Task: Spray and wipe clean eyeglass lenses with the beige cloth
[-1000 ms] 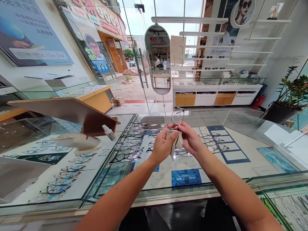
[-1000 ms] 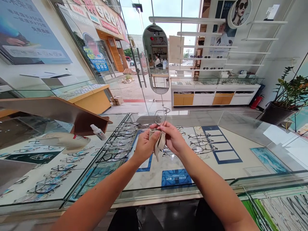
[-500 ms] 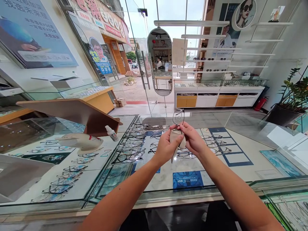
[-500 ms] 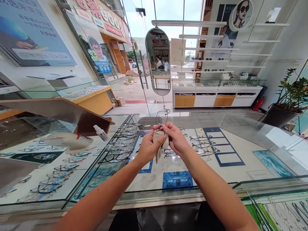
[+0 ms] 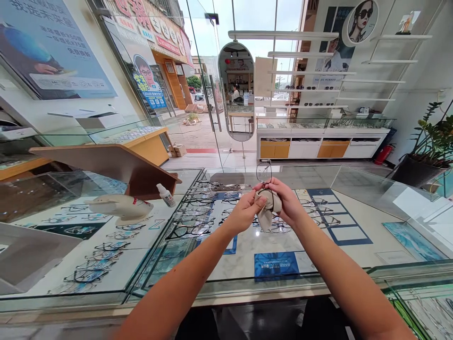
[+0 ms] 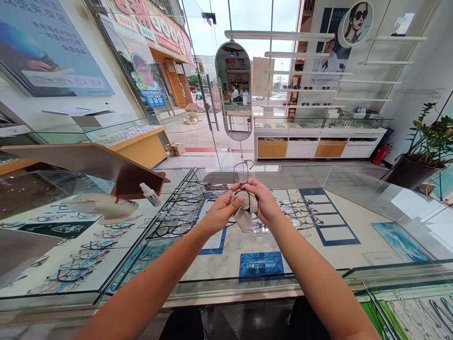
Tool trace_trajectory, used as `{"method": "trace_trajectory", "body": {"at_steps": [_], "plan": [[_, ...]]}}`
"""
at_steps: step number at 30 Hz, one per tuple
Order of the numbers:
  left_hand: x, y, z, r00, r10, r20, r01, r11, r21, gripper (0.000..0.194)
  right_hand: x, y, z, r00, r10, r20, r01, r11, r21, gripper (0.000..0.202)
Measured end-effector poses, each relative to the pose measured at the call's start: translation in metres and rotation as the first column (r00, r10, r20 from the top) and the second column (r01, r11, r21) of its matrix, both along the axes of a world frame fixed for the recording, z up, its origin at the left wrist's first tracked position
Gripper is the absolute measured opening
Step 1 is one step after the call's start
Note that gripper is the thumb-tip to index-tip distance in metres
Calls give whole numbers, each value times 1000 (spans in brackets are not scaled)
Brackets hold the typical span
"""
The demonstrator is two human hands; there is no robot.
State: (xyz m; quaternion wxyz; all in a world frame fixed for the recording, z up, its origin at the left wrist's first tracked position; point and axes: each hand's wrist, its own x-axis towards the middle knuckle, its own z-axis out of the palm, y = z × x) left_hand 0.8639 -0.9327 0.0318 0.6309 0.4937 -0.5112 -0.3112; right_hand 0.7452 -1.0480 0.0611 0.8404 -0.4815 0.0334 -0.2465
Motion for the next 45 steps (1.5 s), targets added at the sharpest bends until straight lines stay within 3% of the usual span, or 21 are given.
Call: {"method": "trace_trajectory", "body": {"at_steps": [4,11,16,19,30,35,45], "plan": [[-4,4,3,1000,14,-20,-14,1000,26,69,-1,2,0,999,23,24,-24,1000,20,27],[-18,5,8,980,195,-33,-196,981,-18,59,1,7,-2,999,29,34,-29,1000,-6,31],[-20,4,10,975,187,-121,-193,980,-38,60,1,8,-2,999,27,31,-26,999,-31,30],[-18,2,10,976,199,-90,-204,978,-51,64,1,6,-2,999,24,27,-23,999,-28,29],[3,5,6,998,-17,61,17,1000,5,59,2,-3,-5,999,33,39,-34,999,33,27],[5,8,8,997,-66,29,64,995,72,67,3,-3,-7,997,32,66,-36,997,63,28],[-13,5,7,981,196,4,-196,980,26,58,9,11,-14,997,23,67,-30,993,111,35]]}}
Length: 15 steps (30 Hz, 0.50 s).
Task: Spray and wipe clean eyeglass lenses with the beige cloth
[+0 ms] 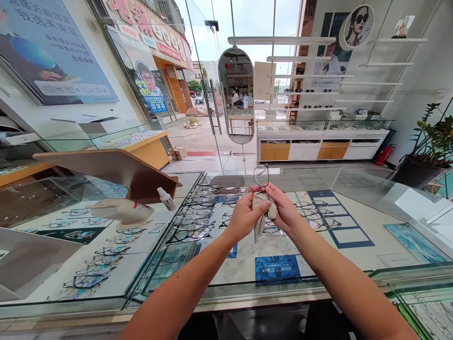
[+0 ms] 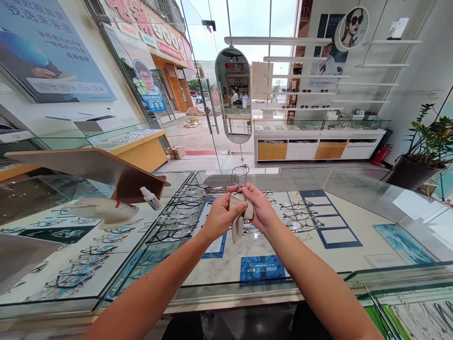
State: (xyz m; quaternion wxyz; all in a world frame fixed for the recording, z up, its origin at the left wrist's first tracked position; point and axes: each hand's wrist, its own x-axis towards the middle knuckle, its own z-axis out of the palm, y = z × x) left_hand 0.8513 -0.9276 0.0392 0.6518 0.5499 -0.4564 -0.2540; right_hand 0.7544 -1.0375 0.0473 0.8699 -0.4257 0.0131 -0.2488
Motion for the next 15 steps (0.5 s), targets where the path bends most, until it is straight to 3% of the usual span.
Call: {"method": "trace_trajectory", "body": {"at_steps": [8,15], "plan": [[-2,-1,-1,998,69,-8,-70,994,-89,62,-1,4,2,1000,-21,-23,19,998,-58,37],[10,-5,-5,995,-95,-26,93,992,-82,61,-5,-5,6,1000,-28,-8,27,998,-61,37]]}}
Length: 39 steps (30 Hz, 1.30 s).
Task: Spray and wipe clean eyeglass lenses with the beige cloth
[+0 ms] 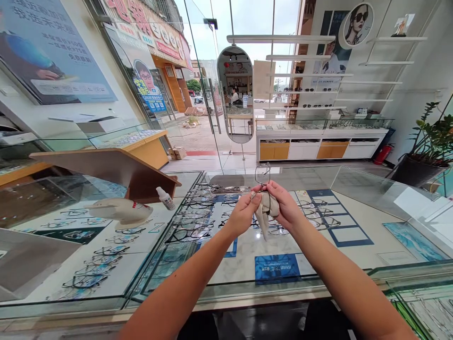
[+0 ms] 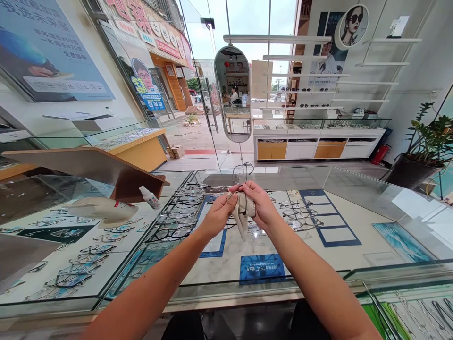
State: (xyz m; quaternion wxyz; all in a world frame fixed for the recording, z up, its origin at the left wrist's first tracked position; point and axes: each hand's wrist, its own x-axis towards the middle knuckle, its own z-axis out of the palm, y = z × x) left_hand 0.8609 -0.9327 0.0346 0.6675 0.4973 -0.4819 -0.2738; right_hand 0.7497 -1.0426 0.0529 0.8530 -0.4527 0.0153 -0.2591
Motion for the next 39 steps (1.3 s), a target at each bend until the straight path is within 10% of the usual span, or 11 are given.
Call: {"method": "trace_trajectory", "body": {"at_steps": [6,16,26,39], "plan": [[0,6,6,994,-103,47,99,992,81,66,-1,-5,1,1000,-7,-4,8,999,37,38],[-15,6,8,982,189,15,-189,982,-17,59,5,12,-5,996,-81,-37,81,997,-3,41],[-6,-3,6,979,112,-173,-118,993,-23,68,-4,-4,6,989,-138,-50,135,989,-63,40],[26,-4,11,928,234,-289,-265,962,-71,70,-11,-19,3,990,-70,-119,4,879,-476,32]]}}
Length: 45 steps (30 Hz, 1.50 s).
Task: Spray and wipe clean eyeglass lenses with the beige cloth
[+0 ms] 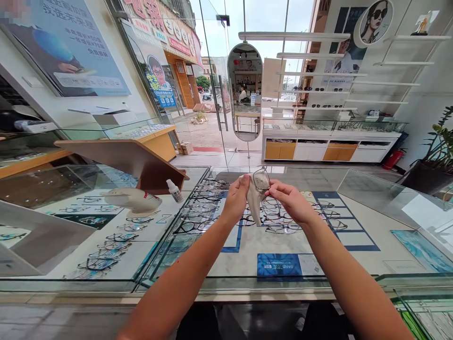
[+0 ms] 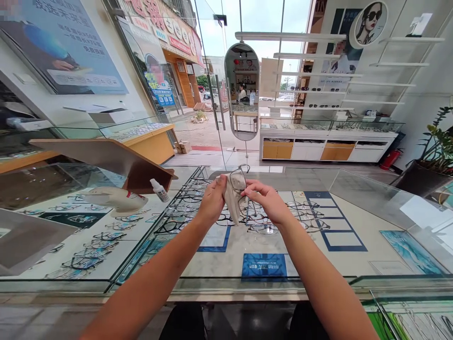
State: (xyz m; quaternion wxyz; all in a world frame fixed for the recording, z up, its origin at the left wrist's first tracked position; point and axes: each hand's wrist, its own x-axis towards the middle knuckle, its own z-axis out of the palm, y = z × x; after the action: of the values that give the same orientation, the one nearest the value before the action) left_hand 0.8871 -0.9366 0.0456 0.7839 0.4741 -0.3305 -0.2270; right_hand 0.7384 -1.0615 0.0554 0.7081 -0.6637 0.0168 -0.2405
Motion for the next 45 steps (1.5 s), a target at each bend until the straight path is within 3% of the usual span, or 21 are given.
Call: {"method": "trace_trajectory", "body": {"at_steps": [12,24,30,39,45], "plan": [[3,6,8,999,-32,36,31,999,27,71,2,0,-4,998,-45,-49,44,999,-15,26],[1,11,9,994,-48,101,47,999,7,60,5,9,-3,995,37,-90,-39,999,-15,34],[7,12,13,985,-158,67,153,985,84,64,4,8,4,992,18,-123,-3,993,122,43],[13,18,19,938,-345,36,340,935,101,52,1,6,12,991,-11,-134,36,983,183,45],[5,18,20,959,-268,89,257,959,124,58,3,10,9,990,40,-132,-2,962,274,47]]}}
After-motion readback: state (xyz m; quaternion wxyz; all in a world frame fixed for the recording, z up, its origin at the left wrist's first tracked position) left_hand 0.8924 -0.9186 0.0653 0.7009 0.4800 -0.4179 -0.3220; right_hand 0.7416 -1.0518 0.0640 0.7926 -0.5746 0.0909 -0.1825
